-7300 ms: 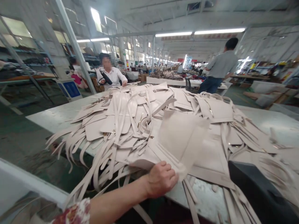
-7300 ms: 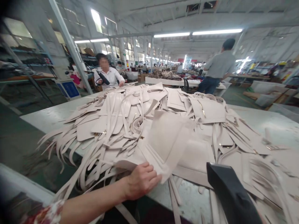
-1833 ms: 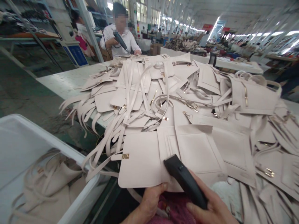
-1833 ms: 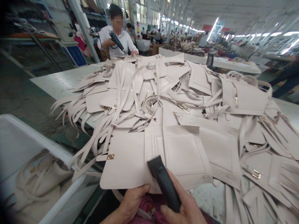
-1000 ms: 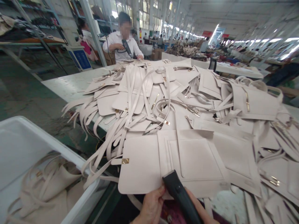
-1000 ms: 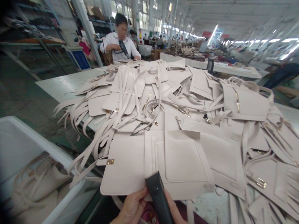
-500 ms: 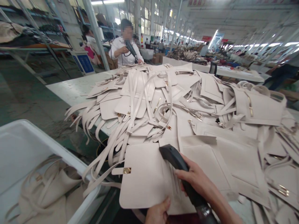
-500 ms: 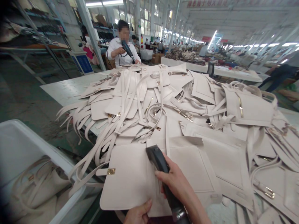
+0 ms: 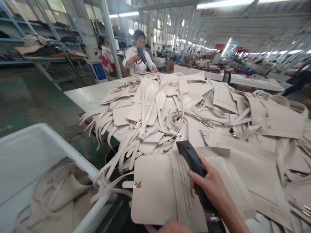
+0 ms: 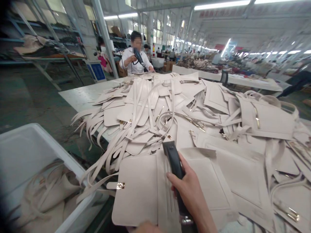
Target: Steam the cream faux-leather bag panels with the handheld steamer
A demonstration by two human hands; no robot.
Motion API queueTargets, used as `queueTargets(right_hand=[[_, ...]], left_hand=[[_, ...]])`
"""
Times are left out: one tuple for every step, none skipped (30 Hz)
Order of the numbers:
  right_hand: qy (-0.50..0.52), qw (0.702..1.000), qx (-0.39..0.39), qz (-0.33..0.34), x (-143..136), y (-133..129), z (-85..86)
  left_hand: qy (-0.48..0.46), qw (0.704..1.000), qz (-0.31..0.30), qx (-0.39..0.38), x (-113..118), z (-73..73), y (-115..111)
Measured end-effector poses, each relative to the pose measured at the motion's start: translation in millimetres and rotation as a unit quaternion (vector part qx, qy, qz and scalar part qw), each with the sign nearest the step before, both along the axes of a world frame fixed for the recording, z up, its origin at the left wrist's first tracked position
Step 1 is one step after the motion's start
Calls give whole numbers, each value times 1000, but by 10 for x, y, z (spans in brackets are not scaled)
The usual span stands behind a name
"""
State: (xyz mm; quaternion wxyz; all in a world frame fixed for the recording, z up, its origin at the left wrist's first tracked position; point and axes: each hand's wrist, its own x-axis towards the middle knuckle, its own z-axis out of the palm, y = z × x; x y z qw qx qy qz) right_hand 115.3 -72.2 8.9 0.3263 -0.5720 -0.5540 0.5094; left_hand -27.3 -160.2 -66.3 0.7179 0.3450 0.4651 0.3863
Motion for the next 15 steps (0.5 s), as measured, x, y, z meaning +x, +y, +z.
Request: queueTargets(right_hand=[[-6,1000,-13,-11,74,-65,26],[-8,999,-29,-25,140,-130,38],[-9,998,-47,-38,195,-193,36],[-7,997,-63,-50,239,-254,19],[-4,995,-78,-60,272,-312,-12],[-3,994,-89,-65,297,-366,-51],[-3,993,-96,-66,313,-414,-95],[-4,993,-101,-61,323,-454,-138],[-4,993,-106,-55,326,-486,-176],[-1,993,-110,-50,323,-508,-206],[7,992,-115,-45,315,-522,-228],[17,992,-121,-38,301,-526,-242],[27,991,-129,-31,283,-522,-250],[34,990,-136,-26,263,-511,-255],[39,989,-141,-20,241,-492,-260]], left_hand=[[31,999,1,26,-63,64,145],[74,995,8,59,-131,119,319],[164,979,24,115,-197,159,513],[271,945,52,174,-257,180,713],[365,900,76,224,-305,181,905],[436,856,90,261,-337,162,1075],[478,826,99,283,-353,127,1216],[496,811,100,294,-354,81,1323],[498,809,98,297,-344,30,1396],[489,815,95,297,-328,-21,1440],[476,823,95,297,-310,-66,1460],[463,829,95,298,-295,-102,1465],[452,835,95,300,-285,-129,1461],[441,839,95,304,-281,-146,1454],[432,843,96,307,-281,-156,1448]])
